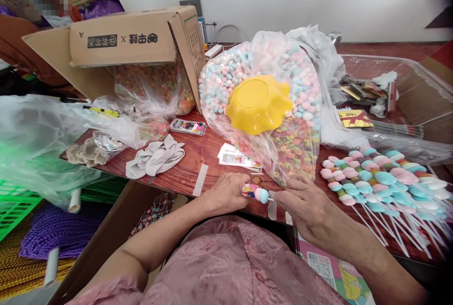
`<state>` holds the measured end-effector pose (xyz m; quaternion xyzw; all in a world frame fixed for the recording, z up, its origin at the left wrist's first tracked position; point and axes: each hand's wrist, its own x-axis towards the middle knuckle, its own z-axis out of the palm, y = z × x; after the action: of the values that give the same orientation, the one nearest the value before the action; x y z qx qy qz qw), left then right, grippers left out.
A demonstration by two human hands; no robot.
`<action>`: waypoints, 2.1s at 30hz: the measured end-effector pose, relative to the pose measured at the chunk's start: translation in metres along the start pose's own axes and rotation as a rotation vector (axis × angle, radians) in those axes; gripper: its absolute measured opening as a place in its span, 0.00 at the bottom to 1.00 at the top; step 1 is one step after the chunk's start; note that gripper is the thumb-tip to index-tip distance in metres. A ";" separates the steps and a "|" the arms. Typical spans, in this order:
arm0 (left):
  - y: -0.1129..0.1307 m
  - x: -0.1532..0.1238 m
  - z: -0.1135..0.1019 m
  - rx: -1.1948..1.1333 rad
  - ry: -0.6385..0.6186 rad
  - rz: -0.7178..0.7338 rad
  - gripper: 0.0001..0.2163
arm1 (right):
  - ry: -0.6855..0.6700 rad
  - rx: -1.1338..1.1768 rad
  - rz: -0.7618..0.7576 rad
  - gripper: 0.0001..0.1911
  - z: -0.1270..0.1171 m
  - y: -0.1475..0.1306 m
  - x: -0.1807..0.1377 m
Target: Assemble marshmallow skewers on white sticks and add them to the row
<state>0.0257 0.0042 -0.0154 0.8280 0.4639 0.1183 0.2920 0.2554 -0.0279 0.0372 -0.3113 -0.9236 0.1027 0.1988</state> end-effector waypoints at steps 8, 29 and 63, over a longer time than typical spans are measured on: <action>0.009 -0.004 0.005 -0.018 0.016 0.068 0.11 | 0.038 0.009 -0.003 0.17 0.009 0.009 0.004; -0.009 -0.007 0.026 0.264 0.208 0.128 0.06 | 0.092 0.058 0.022 0.17 0.018 0.008 -0.003; 0.000 -0.006 0.025 0.256 0.164 0.161 0.02 | 0.017 0.145 0.097 0.14 0.026 -0.001 0.002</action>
<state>0.0343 -0.0097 -0.0353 0.8806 0.4294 0.1483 0.1349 0.2425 -0.0291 0.0148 -0.3413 -0.8959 0.1759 0.2235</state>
